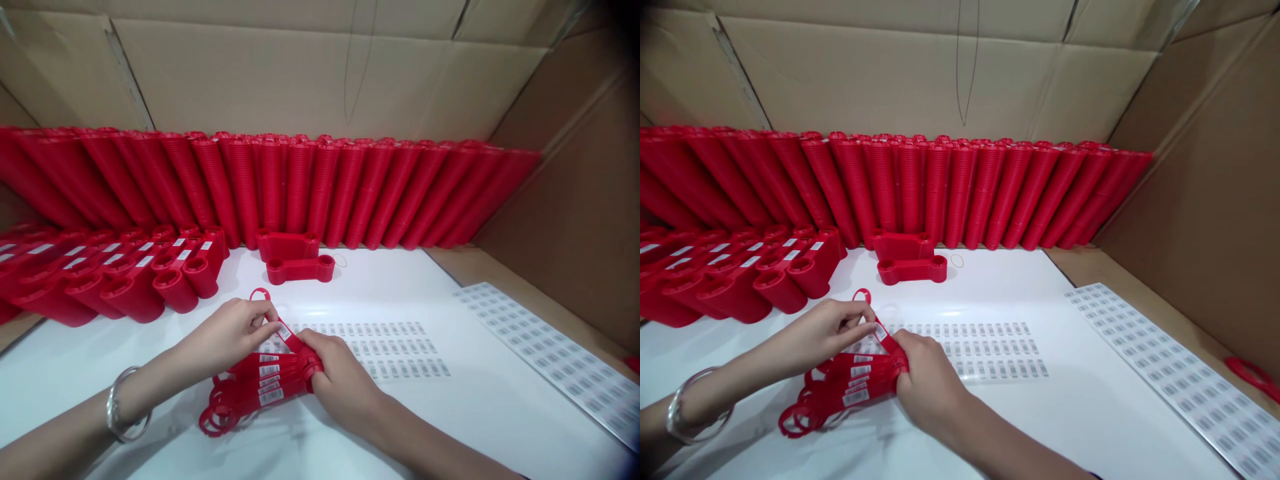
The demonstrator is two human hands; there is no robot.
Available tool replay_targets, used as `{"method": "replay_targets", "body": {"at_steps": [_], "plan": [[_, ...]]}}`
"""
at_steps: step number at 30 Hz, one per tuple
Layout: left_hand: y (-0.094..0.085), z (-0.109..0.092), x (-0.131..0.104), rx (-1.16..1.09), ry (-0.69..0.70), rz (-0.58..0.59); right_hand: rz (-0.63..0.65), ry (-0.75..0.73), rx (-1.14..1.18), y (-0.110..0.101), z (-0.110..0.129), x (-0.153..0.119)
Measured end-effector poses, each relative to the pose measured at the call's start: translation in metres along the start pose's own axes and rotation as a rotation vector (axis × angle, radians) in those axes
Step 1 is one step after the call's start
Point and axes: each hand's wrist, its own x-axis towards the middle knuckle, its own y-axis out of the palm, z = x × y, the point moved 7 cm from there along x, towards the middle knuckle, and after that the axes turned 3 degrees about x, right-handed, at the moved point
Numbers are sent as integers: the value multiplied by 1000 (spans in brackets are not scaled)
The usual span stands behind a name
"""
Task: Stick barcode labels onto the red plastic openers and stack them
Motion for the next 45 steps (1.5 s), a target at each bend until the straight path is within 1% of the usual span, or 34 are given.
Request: {"method": "replay_targets", "body": {"at_steps": [2, 4, 6, 9, 11, 13, 14, 15, 16, 19, 20, 22, 24, 25, 29, 31, 32, 34, 36, 39, 41, 45], "plan": [[0, -4, -1, 157, 20, -62, 3, -6, 15, 1, 0, -1], [0, -9, -3, 337, 71, -134, 1, -22, 30, 1, 0, -1], [0, -18, -6, 514, 179, -241, 2, -43, 42, 1, 1, -1], [-1, -33, -13, 727, 382, -449, -1, -74, 35, 1, 2, -2], [-5, -34, -15, 777, 429, -574, -5, -92, 24, -1, 4, -2], [-13, -29, -15, 730, 391, -669, -4, -101, 35, -1, 5, -2], [-17, -24, -14, 676, 358, -686, -4, -104, 49, -2, 6, -2], [-20, -18, -11, 606, 318, -672, -6, -106, 65, -2, 7, -2], [-22, -11, -6, 526, 272, -626, -6, -106, 79, -3, 7, -2], [-17, 11, 7, 301, 126, -398, -3, -86, 88, -4, 6, -1], [-15, 15, 9, 251, 90, -350, -6, -76, 78, -5, 4, 0], [-15, 20, 10, 189, 58, -316, -28, -68, 51, -9, 1, 2], [-14, 18, 9, 145, 83, -296, -66, -78, 38, -17, -3, 3], [-13, 14, 8, 122, 109, -266, -85, -91, 39, -21, -5, 3], [1, -9, -2, 50, 243, -40, -165, -176, -19, -40, -14, -3], [11, -20, -9, 55, 274, 62, -164, -184, -113, -45, -21, -6], [16, -24, -12, 73, 277, 92, -153, -171, -166, -46, -26, -7], [26, -28, -17, 137, 256, 88, -132, -135, -262, -47, -33, -9], [35, -29, -18, 236, 224, 34, -127, -115, -328, -46, -38, -10], [45, -30, -16, 375, 189, -21, -124, -125, -386, -43, -37, -11], [49, -31, -14, 432, 180, -21, -122, -144, -408, -40, -35, -12], [49, -40, -13, 549, 154, -9, -131, -190, -433, -35, -30, -13]]}}
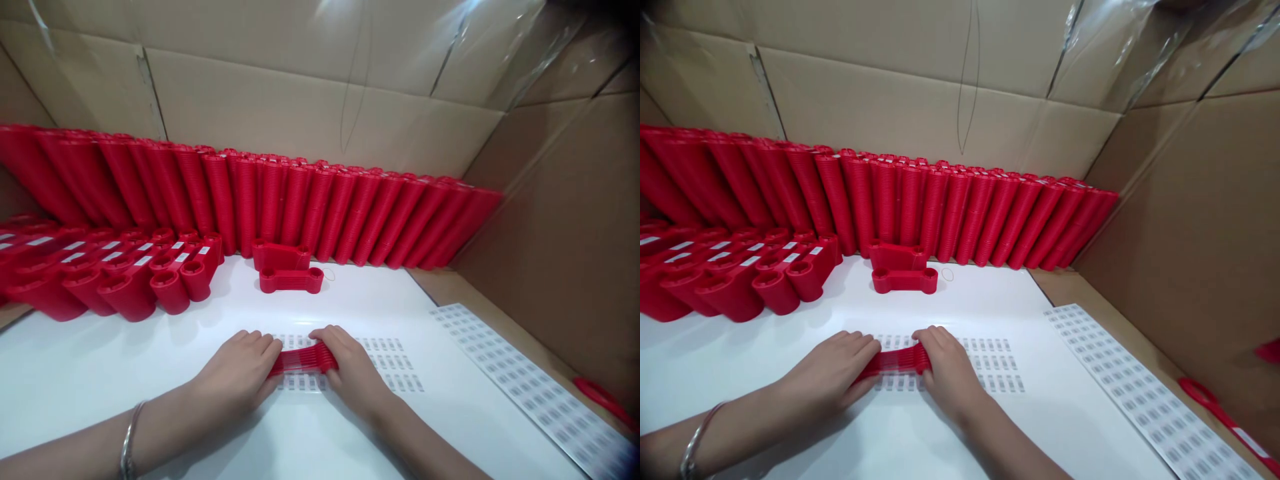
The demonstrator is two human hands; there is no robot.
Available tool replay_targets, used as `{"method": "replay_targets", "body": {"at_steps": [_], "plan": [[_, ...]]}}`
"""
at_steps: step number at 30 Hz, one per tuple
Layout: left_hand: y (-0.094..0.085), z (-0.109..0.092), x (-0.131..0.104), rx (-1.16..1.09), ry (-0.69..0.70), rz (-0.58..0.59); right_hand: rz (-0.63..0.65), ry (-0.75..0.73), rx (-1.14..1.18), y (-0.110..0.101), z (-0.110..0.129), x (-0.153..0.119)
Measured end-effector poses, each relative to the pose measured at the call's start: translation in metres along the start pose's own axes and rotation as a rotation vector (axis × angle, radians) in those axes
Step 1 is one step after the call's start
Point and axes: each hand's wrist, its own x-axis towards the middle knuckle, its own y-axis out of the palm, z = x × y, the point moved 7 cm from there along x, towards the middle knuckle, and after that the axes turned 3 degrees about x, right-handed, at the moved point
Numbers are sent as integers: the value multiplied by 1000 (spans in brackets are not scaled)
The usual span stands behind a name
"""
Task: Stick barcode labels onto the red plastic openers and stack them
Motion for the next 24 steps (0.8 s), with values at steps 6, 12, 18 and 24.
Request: {"method": "replay_targets", "body": {"at_steps": [6, 12, 18, 24], "plan": [[-10, -7, 5, -11, 35, 60, 187, -26, 54, -21, 18, -9], [-30, -14, 27, -182, 180, 50, 245, -64, -391, -27, 46, -5], [-60, 12, 67, -311, 175, -35, 333, 106, -546, -37, 2, 15], [-63, 75, 106, -150, -15, -165, 276, 325, -525, -111, -76, 43]]}}
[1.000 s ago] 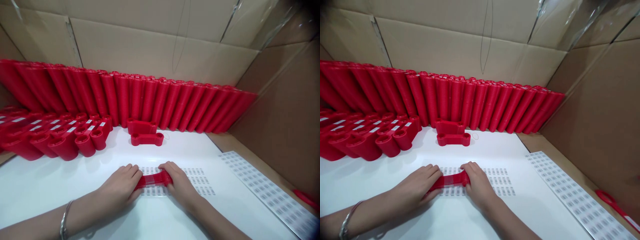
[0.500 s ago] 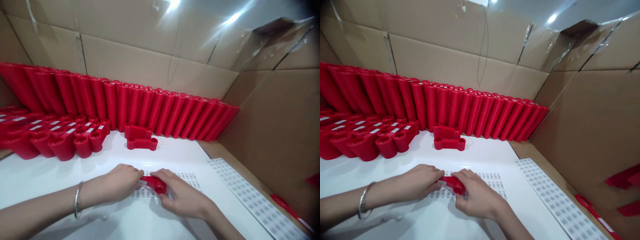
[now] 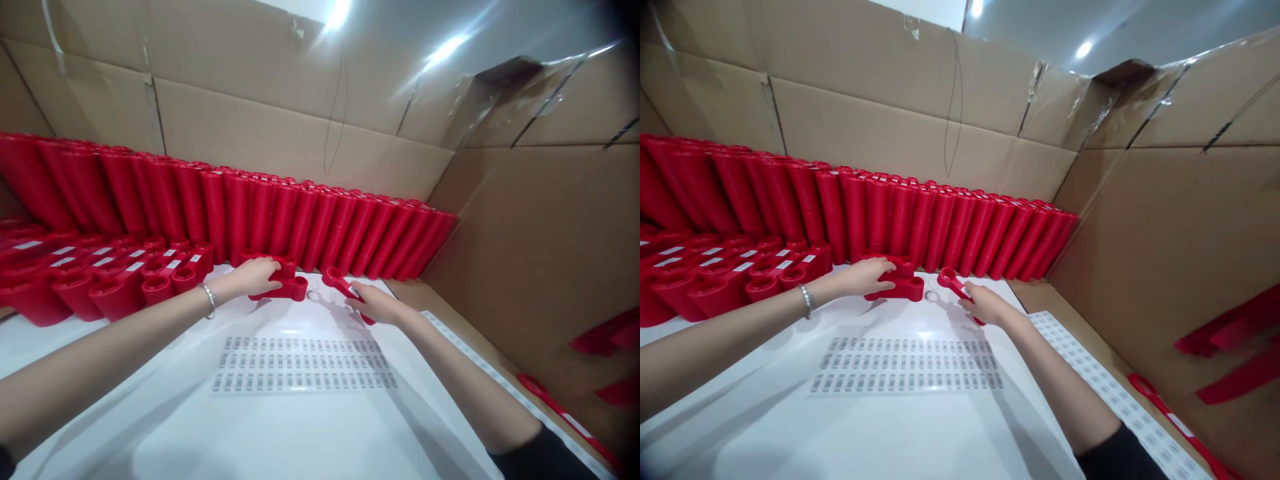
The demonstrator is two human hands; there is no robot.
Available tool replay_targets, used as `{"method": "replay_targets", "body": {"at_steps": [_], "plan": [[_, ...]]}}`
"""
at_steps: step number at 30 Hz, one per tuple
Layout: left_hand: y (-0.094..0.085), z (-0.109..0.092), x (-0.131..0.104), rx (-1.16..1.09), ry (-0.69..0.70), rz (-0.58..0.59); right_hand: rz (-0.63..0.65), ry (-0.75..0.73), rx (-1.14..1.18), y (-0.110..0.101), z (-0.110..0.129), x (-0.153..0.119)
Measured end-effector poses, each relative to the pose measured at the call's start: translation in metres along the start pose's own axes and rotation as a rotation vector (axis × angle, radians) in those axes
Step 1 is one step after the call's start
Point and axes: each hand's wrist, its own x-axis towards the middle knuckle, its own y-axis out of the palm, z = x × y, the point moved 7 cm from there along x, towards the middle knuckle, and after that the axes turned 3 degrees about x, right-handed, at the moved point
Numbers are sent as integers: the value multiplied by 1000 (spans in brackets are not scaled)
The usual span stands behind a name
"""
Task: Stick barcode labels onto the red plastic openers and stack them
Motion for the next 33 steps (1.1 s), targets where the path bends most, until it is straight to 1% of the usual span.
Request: {"method": "replay_targets", "body": {"at_steps": [2, 4, 6, 9, 12, 15, 18, 20, 22, 24, 26, 27, 29, 30, 31, 33], "plan": [[11, 6, 9, 25, -20, 65, 20, 33, -6, 1, -18, 16], [20, 6, 15, 34, -31, 133, 63, 65, -20, 10, -29, 28], [25, 6, 17, 35, -43, 173, 95, 84, -23, 20, -36, 35], [28, 7, 19, 33, -54, 189, 101, 81, 6, 28, -44, 38], [30, 12, 21, 25, -42, 178, 24, 47, 73, 20, -44, 37], [25, 16, 22, 21, -21, 148, -125, -32, 155, -2, -28, 30], [12, 13, 20, 25, 4, 111, -235, -143, 229, -25, 4, 19], [3, 5, 16, 25, 27, 93, -270, -209, 269, -34, 28, 12], [-1, -9, 10, 21, 48, 81, -270, -289, 306, -36, 51, 8], [6, -24, 5, 15, 58, 86, -193, -352, 335, -25, 68, 10], [22, -35, 2, 11, 57, 112, -96, -349, 335, -8, 75, 15], [31, -39, 1, 9, 51, 125, -54, -330, 331, 1, 74, 17], [46, -40, 0, 7, 41, 129, -5, -271, 330, 15, 65, 17], [50, -39, -1, 4, 38, 122, 7, -237, 332, 19, 56, 14], [51, -37, -3, 0, 38, 109, 15, -200, 334, 23, 47, 10], [47, -36, -8, -15, 45, 64, 31, -125, 332, 27, 24, -4]]}}
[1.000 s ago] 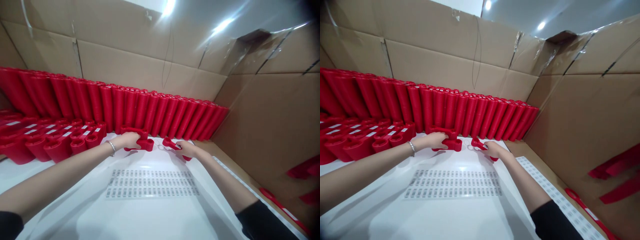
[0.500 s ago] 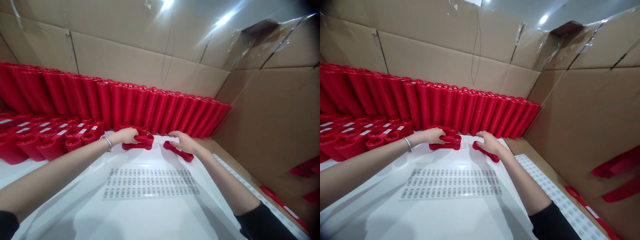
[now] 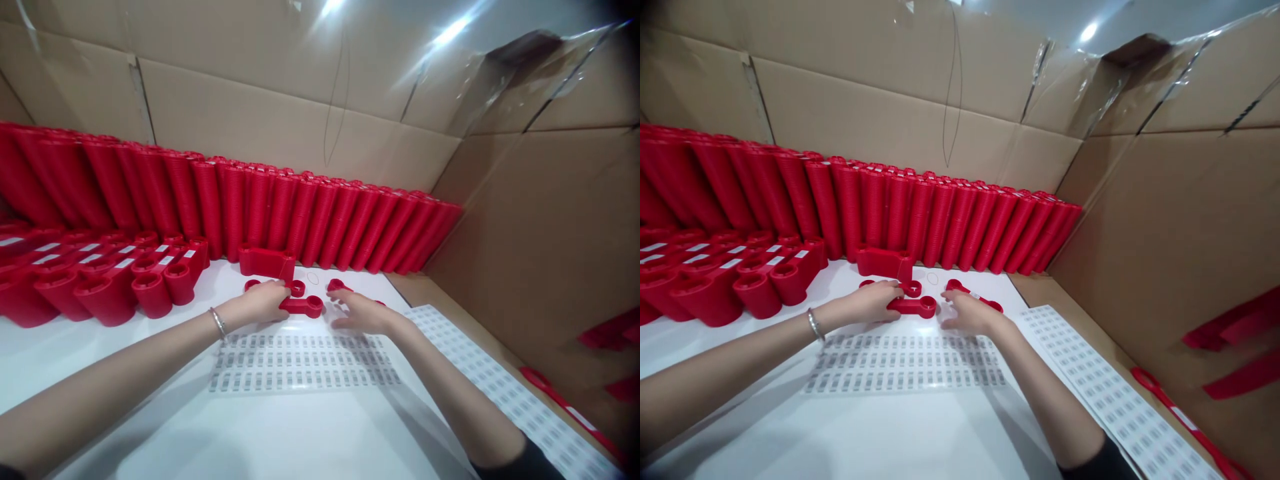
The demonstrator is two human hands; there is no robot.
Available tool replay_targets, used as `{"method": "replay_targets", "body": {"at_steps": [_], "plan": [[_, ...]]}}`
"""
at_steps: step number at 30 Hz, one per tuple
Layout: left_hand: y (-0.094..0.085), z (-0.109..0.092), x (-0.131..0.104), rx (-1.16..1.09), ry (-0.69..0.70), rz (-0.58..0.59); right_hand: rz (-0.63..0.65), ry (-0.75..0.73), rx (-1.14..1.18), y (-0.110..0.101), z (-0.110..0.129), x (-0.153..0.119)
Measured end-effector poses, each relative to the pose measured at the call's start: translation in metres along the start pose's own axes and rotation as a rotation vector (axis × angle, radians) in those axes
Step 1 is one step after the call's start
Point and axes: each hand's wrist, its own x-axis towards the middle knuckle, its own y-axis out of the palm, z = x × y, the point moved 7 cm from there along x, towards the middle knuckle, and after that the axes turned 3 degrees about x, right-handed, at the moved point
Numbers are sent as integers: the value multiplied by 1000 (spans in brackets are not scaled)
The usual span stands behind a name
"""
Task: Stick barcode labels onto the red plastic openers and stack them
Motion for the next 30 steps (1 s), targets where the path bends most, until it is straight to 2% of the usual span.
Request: {"method": "replay_targets", "body": {"at_steps": [2, 5, 9, 11, 14, 18, 24, 27, 30], "plan": [[-8, -6, -8, -23, 23, -56, 21, 66, 0, -2, -18, -18], [-9, -31, -18, -80, 112, -88, 25, 132, 18, 2, -31, -39], [11, -73, -28, -244, 292, -13, 77, 59, 146, 23, -9, -44], [19, -83, -32, -302, 316, 28, 28, -13, 349, 28, 6, -44], [25, -79, -41, -334, 241, 90, -39, -48, 740, 32, 16, -49], [26, -62, -57, -329, 149, 194, 62, -7, 1079, 48, 20, -59], [16, -56, -76, -383, 177, 310, -41, 60, 1090, 55, 23, -61], [14, -53, -84, -424, 173, 365, -53, 89, 1109, 57, 29, -60], [13, -53, -89, -461, 186, 366, -71, 85, 1095, 57, 36, -61]]}}
